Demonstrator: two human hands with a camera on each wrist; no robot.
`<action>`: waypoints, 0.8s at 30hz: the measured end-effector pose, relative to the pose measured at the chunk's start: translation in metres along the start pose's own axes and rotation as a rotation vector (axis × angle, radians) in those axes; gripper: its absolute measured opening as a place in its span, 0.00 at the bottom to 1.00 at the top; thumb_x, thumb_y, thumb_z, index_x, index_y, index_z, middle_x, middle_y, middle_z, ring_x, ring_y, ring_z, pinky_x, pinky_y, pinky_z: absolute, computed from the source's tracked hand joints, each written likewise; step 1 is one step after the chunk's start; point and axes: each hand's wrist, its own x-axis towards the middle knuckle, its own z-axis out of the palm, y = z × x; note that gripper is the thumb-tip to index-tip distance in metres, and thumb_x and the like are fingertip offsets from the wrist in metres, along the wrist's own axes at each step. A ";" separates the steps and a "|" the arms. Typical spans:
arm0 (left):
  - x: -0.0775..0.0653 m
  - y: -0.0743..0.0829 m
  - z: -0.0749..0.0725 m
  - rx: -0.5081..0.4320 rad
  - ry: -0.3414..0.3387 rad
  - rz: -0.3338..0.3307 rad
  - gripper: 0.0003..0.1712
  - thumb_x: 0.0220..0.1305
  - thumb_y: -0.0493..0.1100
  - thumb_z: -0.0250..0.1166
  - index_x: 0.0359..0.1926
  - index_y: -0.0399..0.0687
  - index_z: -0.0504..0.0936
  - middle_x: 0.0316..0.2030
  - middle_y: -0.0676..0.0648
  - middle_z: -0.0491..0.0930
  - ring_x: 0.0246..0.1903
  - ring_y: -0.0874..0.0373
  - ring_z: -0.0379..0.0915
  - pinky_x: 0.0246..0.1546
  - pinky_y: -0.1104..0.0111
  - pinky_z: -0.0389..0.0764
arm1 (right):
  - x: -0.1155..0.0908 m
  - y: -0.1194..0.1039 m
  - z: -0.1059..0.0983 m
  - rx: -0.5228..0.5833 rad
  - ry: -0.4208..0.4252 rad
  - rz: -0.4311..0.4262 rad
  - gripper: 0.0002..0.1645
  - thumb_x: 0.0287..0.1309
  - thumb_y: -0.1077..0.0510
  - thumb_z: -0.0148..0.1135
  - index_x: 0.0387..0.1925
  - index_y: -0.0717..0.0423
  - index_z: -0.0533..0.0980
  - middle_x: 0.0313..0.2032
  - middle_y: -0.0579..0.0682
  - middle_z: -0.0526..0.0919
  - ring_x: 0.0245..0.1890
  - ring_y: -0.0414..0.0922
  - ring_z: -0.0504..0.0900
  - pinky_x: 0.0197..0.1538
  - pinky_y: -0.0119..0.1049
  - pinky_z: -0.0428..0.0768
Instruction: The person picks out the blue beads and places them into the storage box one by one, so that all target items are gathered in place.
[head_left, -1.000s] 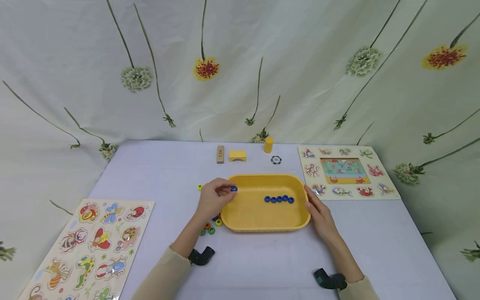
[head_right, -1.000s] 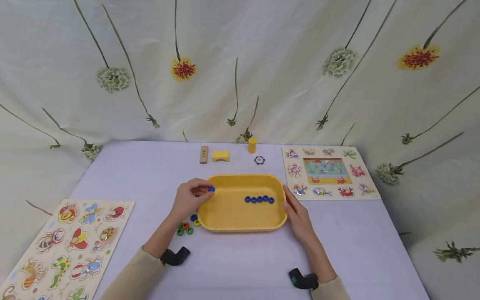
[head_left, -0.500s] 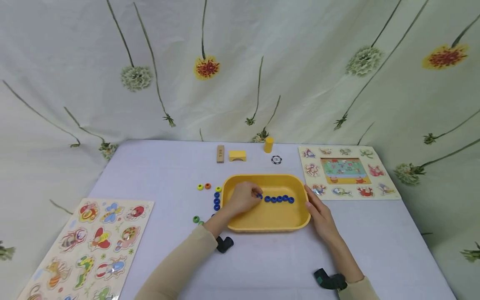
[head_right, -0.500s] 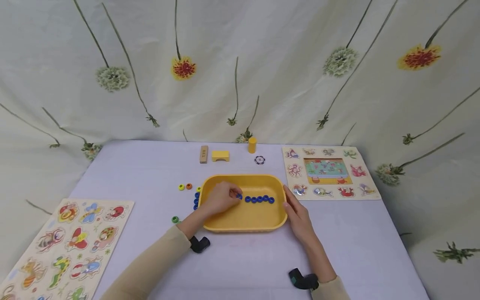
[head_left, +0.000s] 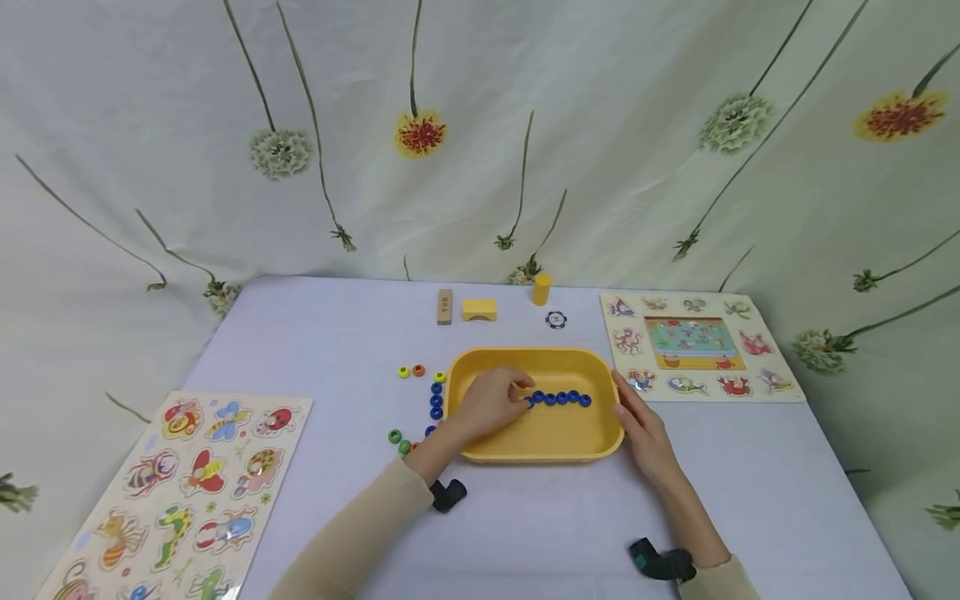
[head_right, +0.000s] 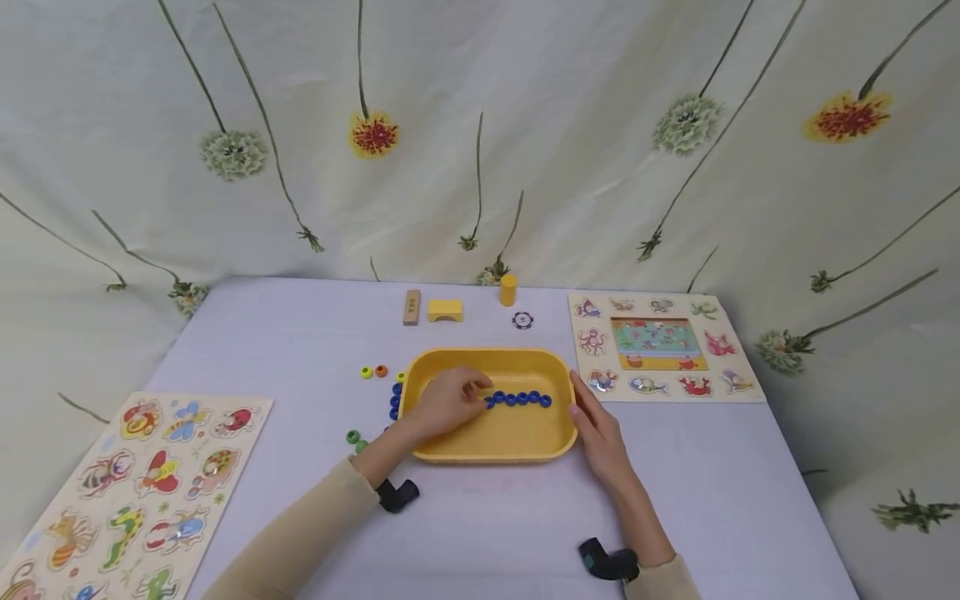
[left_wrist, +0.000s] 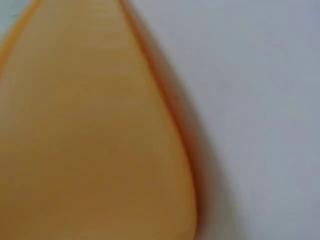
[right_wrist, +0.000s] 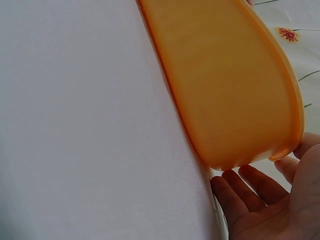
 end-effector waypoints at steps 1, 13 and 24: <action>-0.005 0.000 -0.003 0.002 0.039 0.027 0.13 0.50 0.41 0.65 0.41 0.49 0.80 0.35 0.53 0.77 0.30 0.63 0.69 0.31 0.74 0.72 | 0.000 0.001 0.000 0.001 0.000 0.003 0.27 0.65 0.60 0.41 0.65 0.53 0.54 0.65 0.50 0.57 0.65 0.48 0.55 0.53 0.13 0.57; -0.074 -0.061 -0.058 -0.165 0.463 0.016 0.15 0.48 0.39 0.67 0.41 0.48 0.79 0.37 0.51 0.77 0.34 0.60 0.72 0.34 0.69 0.77 | 0.000 0.000 -0.002 -0.026 0.009 0.002 0.27 0.65 0.60 0.40 0.65 0.53 0.54 0.65 0.50 0.57 0.65 0.48 0.55 0.53 0.12 0.56; -0.098 -0.092 -0.051 -0.232 0.317 -0.199 0.19 0.46 0.47 0.69 0.42 0.53 0.79 0.37 0.53 0.78 0.35 0.61 0.71 0.39 0.66 0.75 | 0.000 0.000 -0.001 -0.012 -0.001 -0.001 0.27 0.65 0.60 0.40 0.65 0.53 0.54 0.65 0.51 0.57 0.64 0.49 0.55 0.53 0.12 0.57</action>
